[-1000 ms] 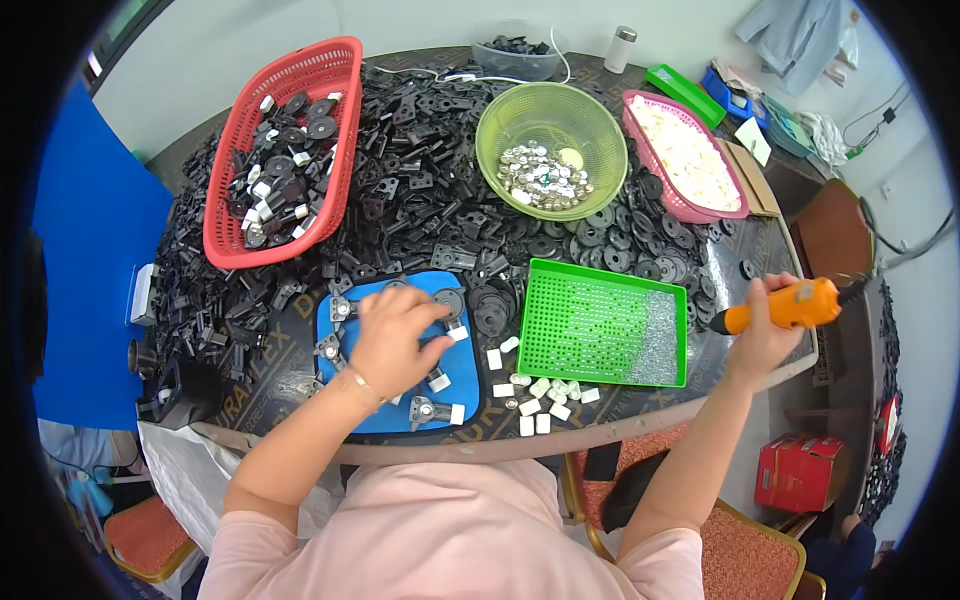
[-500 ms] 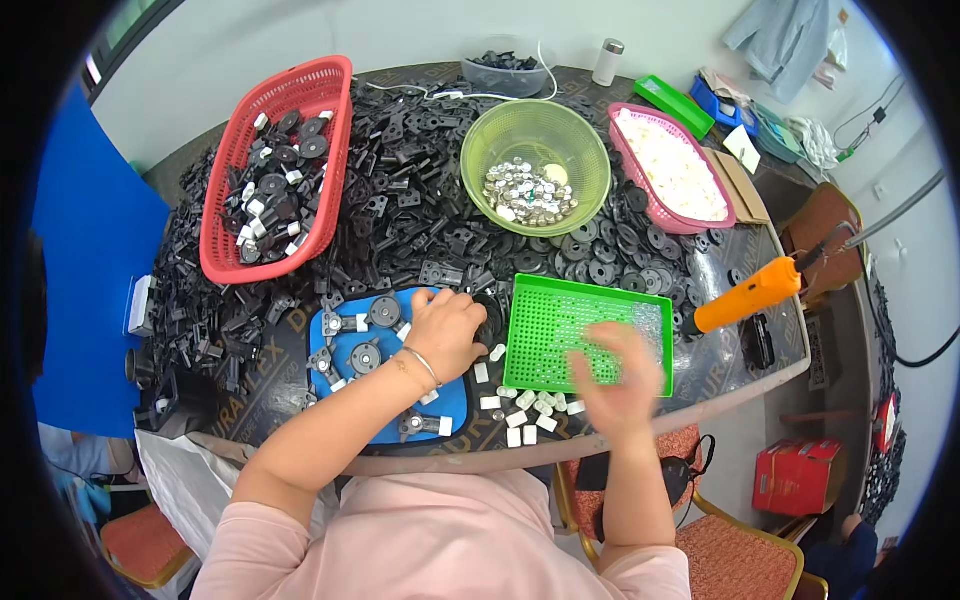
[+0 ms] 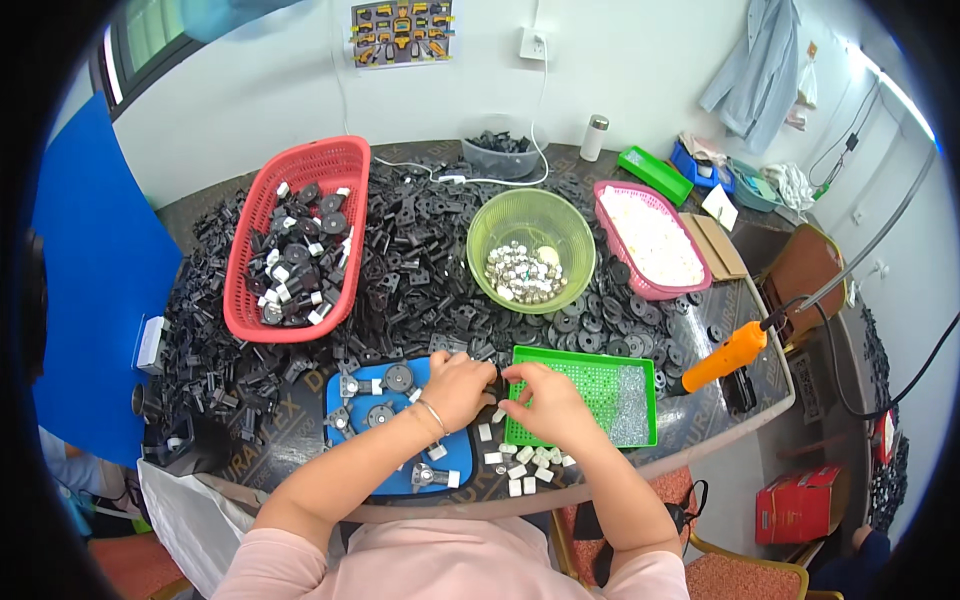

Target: The recorder is assembling small electronic components by placing white connectors into black circular housings and securing them using an electric screwdriver.

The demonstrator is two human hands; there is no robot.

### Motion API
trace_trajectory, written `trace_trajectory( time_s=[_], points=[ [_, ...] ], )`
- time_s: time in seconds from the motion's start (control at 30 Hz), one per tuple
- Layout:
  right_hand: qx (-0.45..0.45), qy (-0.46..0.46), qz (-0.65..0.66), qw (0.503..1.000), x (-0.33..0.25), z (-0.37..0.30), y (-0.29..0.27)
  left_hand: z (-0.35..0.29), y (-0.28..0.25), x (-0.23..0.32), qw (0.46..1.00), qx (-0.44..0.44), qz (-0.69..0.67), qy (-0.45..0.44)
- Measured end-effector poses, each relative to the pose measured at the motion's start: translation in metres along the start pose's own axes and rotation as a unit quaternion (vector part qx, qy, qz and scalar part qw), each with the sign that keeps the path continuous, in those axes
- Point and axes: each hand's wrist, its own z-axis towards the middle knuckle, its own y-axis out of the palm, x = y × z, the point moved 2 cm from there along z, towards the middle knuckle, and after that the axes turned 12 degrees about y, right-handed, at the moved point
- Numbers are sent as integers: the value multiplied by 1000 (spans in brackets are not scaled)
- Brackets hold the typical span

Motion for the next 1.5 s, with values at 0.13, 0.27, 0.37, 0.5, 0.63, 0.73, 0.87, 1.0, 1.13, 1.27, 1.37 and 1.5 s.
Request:
trace_trajectory(
  time_s=[0.13,0.27,0.37,0.5,0.63,0.73,0.87,1.0,1.13,1.27,1.37,1.5],
  points=[
    [-65,1,141,988,0,9,3,2,-25,-3,961,75,-260,-63],
    [-247,54,302,919,-9,35,8,-15,-36,-5,847,116,-501,-135],
    [-168,52,124,977,-68,94,-47,-37,-67,-11,908,261,-307,-117],
    [143,67,419,894,-96,198,-133,-59,-79,-15,847,294,-408,-170],
    [163,36,415,894,-96,192,-124,-90,-79,-24,813,275,-475,-193],
    [131,-28,343,930,-79,144,-112,-94,-85,-21,852,241,-413,-214],
    [48,-23,184,982,-31,88,-72,-80,-74,-23,915,157,-334,-162],
    [0,-39,-117,992,-15,44,-23,-54,-46,-13,984,57,-145,-88],
    [54,-34,-216,974,-14,31,12,-29,-22,-2,996,42,-43,-60],
    [93,-51,-244,964,-10,33,24,-15,-5,1,997,-10,29,-75],
    [107,-47,-240,964,-5,40,27,-12,2,0,995,-16,79,-63],
    [129,-57,-195,971,4,50,27,-16,10,1,995,4,95,-38]
  ],
)
